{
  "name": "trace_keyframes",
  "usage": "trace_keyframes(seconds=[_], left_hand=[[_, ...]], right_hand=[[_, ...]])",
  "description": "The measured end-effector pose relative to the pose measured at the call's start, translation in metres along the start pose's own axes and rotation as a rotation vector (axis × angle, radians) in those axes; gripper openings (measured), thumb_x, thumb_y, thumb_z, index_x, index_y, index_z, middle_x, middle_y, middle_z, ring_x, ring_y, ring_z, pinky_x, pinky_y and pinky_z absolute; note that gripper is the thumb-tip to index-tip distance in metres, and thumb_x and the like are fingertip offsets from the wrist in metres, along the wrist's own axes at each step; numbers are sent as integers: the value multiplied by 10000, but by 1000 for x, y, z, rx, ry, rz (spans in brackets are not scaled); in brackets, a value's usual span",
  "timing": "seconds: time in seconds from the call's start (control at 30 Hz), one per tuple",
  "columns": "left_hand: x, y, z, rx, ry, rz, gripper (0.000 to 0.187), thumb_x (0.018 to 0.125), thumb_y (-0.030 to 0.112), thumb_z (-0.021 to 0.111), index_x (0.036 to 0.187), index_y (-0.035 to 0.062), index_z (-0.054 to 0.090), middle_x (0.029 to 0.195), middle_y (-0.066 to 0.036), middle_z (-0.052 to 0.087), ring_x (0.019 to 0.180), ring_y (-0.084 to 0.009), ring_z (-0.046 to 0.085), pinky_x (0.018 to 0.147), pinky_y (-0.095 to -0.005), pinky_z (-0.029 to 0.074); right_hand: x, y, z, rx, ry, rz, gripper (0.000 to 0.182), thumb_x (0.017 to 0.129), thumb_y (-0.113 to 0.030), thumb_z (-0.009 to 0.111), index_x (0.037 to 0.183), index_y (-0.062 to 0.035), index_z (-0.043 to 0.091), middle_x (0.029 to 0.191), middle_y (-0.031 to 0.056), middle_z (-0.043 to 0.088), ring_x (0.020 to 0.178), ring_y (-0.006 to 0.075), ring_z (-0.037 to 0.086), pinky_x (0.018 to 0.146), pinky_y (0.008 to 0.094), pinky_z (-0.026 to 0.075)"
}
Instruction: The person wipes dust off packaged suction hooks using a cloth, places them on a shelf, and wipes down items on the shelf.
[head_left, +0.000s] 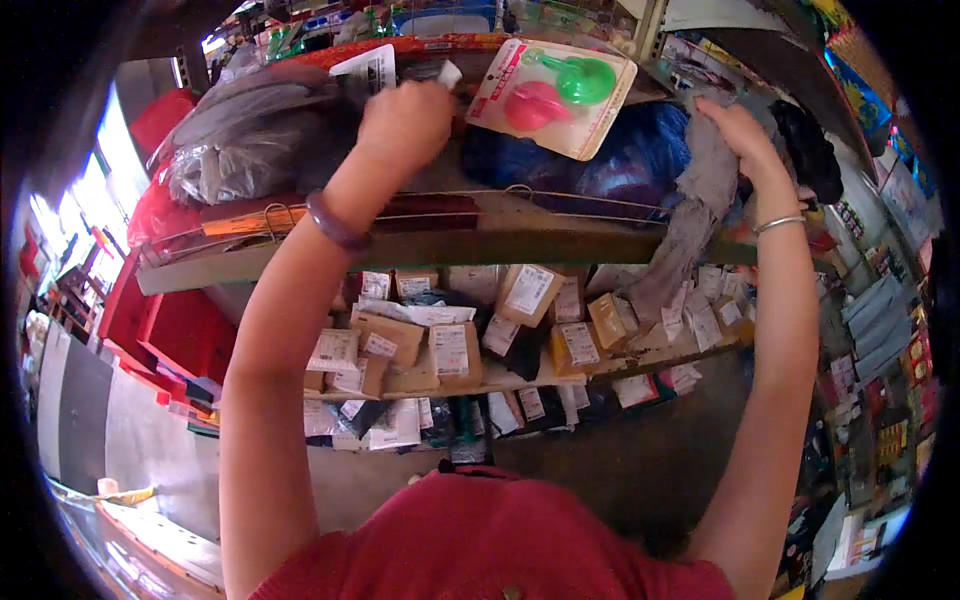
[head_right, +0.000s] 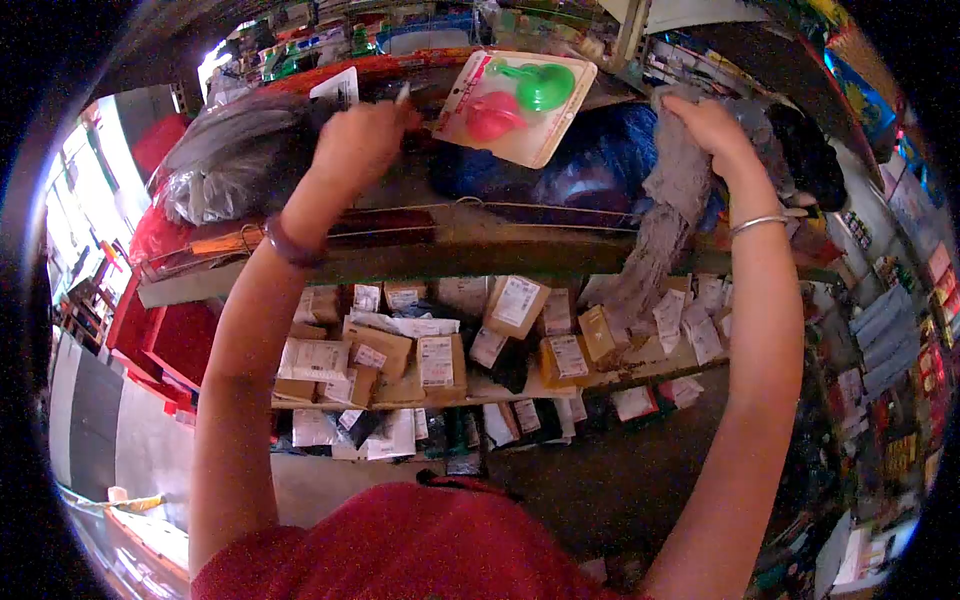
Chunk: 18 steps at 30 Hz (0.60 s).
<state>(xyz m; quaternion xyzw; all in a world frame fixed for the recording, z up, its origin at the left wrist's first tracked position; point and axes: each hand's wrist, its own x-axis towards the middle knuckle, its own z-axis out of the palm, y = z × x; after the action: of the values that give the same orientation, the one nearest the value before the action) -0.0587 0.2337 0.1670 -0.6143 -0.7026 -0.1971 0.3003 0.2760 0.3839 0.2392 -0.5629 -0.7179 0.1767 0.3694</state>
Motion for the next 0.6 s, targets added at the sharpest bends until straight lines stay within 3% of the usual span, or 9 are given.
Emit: trace_keyframes(seconds=[0.1, 0.2, 0.27, 0.37, 0.43, 0.47, 0.5, 0.57, 0.6], left_hand=[[4, -8, -8, -161, 230, -88, 303, 854, 280, 438, 822, 12, 575, 742, -219, 594, 754, -365, 596, 621, -448, 471], [-4, -4, -15, -455, 597, -95, 225, 823, 217, 462, 847, 20, 569, 667, -206, 586, 651, -389, 575, 580, -440, 470], [-27, 15, -36, -598, 668, -163, 173, 811, 136, 501, 913, 15, 571, 747, -203, 604, 710, -375, 584, 627, -411, 477], [-60, 44, -42, -447, 904, 240, 232, 777, 32, 543, 1006, 9, 572, 878, -193, 610, 802, -341, 598, 714, -351, 479], [-91, 65, -37, -760, 795, 253, 292, 775, -26, 542, 1066, 0, 559, 979, -170, 600, 878, -271, 601, 765, -301, 458], [-110, 69, -15, -1119, 638, 66, 272, 867, 67, 473, 1113, -40, 511, 1096, -135, 559, 1026, -215, 524, 858, -303, 408], [-117, 76, -24, -1087, 711, 40, 218, 848, 33, 495, 1050, -18, 561, 964, -102, 615, 869, -173, 578, 761, -259, 432], [-135, 85, -25, -1541, 501, -273, 300, 866, 107, 487, 1144, -3, 486, 1114, -116, 536, 999, -213, 526, 870, -309, 409], [-137, 89, -24, -1721, 500, -379, 305, 868, 115, 488, 1149, -5, 481, 1093, -99, 544, 978, -198, 530, 841, -294, 415]], right_hand=[[-16, 8, -10, 528, -144, -34, 360, 815, -324, 548, 950, 6, 597, 910, 100, 622, 825, 172, 585, 707, 295, 454], [-47, 11, -4, 878, -118, -218, 353, 854, -296, 492, 1007, 11, 578, 938, 95, 620, 836, 165, 586, 711, 296, 467], [-80, 12, 1, 973, -415, -284, 356, 894, -263, 417, 1075, 12, 552, 989, 93, 612, 854, 171, 589, 755, 295, 468], [-134, 7, 44, 1066, -579, -509, 380, 911, -242, 376, 1166, 16, 491, 1099, 106, 569, 977, 177, 548, 869, 295, 419], [-161, 14, 66, 878, -440, -473, 367, 892, -176, 434, 1204, 16, 452, 1128, 103, 548, 1018, 156, 510, 904, 288, 380], [-168, 13, 77, 860, -357, -482, 368, 878, -140, 458, 1213, 12, 439, 1114, 92, 550, 1011, 146, 505, 906, 281, 371], [-175, 13, 85, 841, -280, -486, 378, 865, -104, 483, 1222, 8, 427, 1101, 82, 551, 1003, 137, 499, 908, 274, 362], [-183, 16, 85, 946, -21, -474, 310, 842, -89, 526, 1131, 5, 461, 1059, 67, 550, 960, 134, 504, 874, 268, 382], [-184, 13, 81, 994, 129, -435, 289, 839, -94, 533, 1102, 6, 468, 1048, 63, 550, 958, 130, 499, 866, 266, 386]])
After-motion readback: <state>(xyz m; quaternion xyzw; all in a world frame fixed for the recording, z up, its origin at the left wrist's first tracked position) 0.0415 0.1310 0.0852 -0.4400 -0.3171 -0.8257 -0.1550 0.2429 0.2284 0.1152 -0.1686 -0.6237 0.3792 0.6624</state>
